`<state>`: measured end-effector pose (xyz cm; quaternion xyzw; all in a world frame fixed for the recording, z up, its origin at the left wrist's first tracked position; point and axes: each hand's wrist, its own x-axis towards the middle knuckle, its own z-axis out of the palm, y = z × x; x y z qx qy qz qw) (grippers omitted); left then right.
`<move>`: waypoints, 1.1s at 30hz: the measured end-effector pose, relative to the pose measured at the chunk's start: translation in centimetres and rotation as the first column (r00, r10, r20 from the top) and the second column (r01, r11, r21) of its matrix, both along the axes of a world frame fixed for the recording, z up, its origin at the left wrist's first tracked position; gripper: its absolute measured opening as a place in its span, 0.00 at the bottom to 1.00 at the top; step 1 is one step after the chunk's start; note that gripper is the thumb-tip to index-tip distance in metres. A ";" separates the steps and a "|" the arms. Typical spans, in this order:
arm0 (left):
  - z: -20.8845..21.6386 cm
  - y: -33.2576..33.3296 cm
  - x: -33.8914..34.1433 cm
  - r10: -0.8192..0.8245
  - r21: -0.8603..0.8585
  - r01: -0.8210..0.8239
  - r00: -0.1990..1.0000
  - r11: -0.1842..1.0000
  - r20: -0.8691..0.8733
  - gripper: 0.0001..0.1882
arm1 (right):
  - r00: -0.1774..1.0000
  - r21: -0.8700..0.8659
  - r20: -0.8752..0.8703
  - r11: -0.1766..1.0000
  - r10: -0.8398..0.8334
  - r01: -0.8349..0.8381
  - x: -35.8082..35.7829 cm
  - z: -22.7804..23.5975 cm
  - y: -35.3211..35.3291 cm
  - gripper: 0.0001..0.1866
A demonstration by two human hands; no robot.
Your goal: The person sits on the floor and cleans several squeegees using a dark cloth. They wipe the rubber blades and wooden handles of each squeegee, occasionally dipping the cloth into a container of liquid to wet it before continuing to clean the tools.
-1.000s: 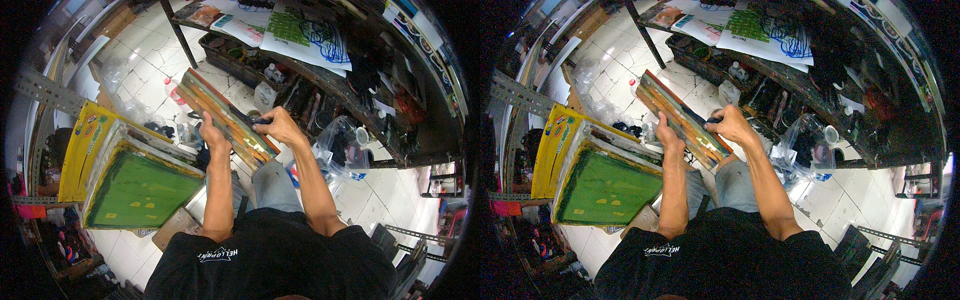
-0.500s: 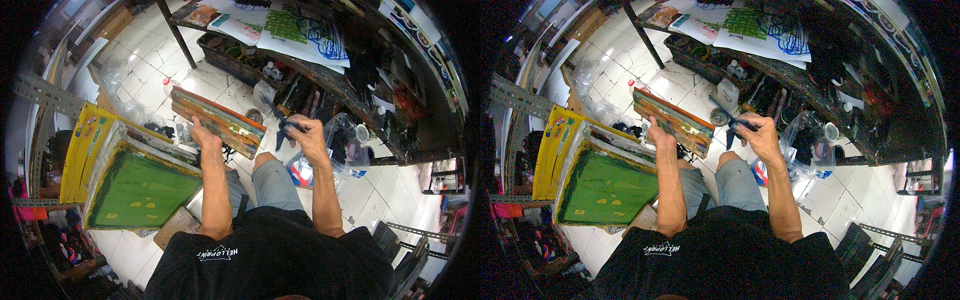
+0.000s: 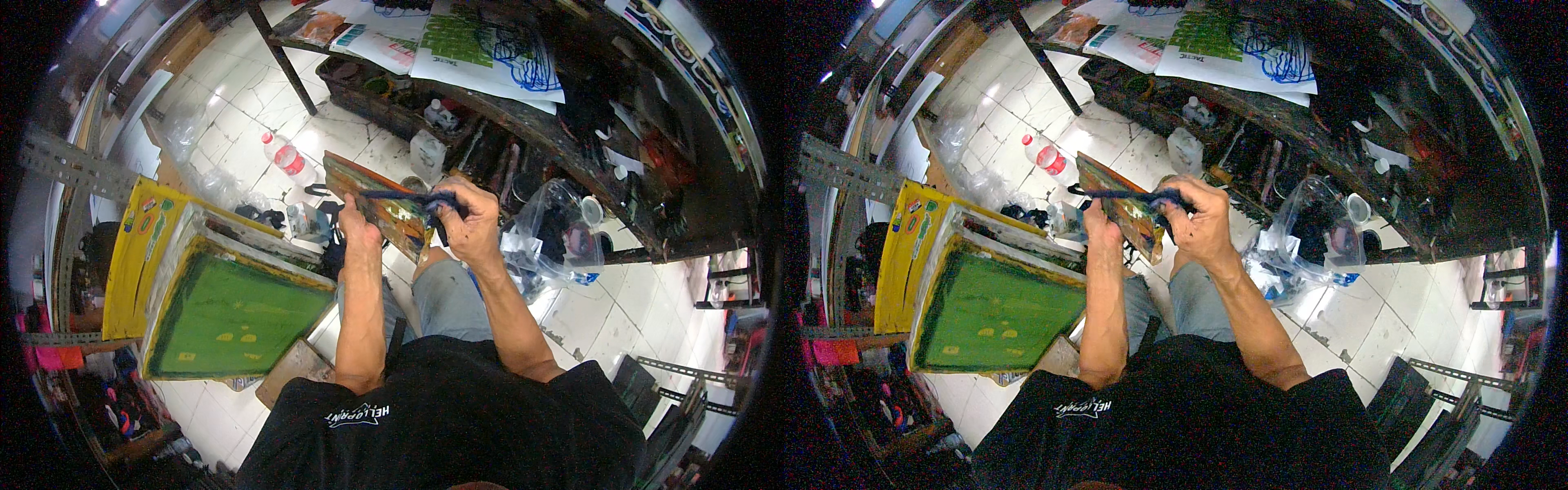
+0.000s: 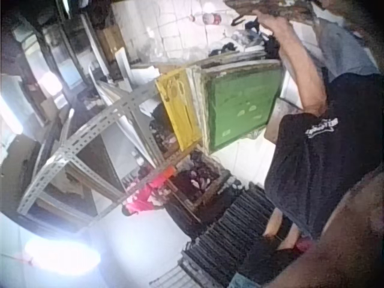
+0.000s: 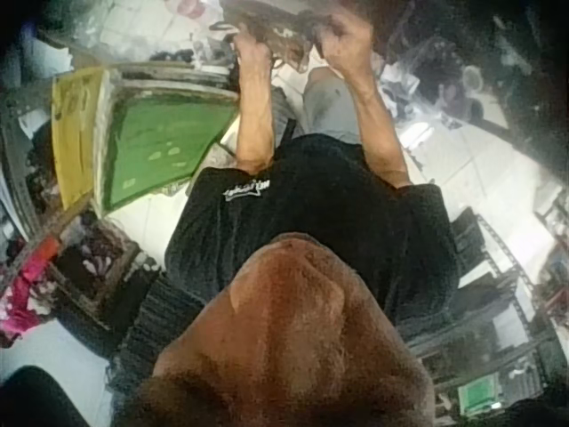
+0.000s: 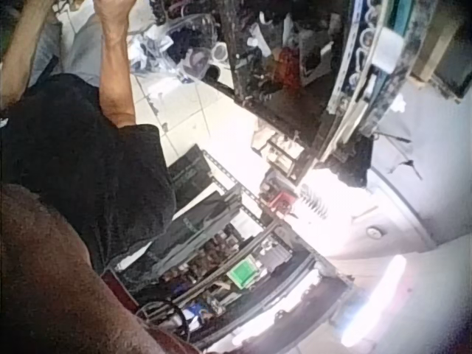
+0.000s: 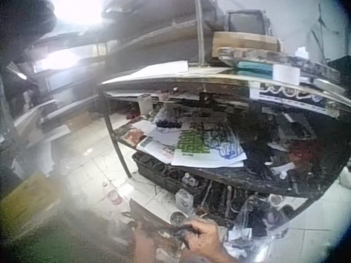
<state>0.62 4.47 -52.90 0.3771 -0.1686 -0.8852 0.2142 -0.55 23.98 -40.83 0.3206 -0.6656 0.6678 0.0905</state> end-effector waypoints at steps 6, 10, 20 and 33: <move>1.7 0.3 -0.2 0.109 -0.050 -0.110 0.994 0.993 -0.028 0.23 | 0.780 -0.375 0.616 0.911 0.106 0.173 -0.6 -0.9 0.6 0.06; 3.4 -0.4 0.8 0.206 -0.222 -0.226 0.973 0.949 -0.107 0.24 | 0.904 -0.193 0.427 0.980 0.032 0.056 -1.7 -0.6 2.6 0.09; 7.0 4.4 0.8 0.197 -0.652 -0.236 0.971 0.721 -0.135 0.20 | 0.943 0.143 -0.313 0.976 -0.114 0.165 -3.8 3.4 -5.0 0.16; 7.6 6.9 2.2 0.144 -0.897 0.026 0.985 0.441 0.099 0.21 | 0.785 0.369 -0.620 0.887 0.013 0.277 -8.6 4.2 -11.1 0.15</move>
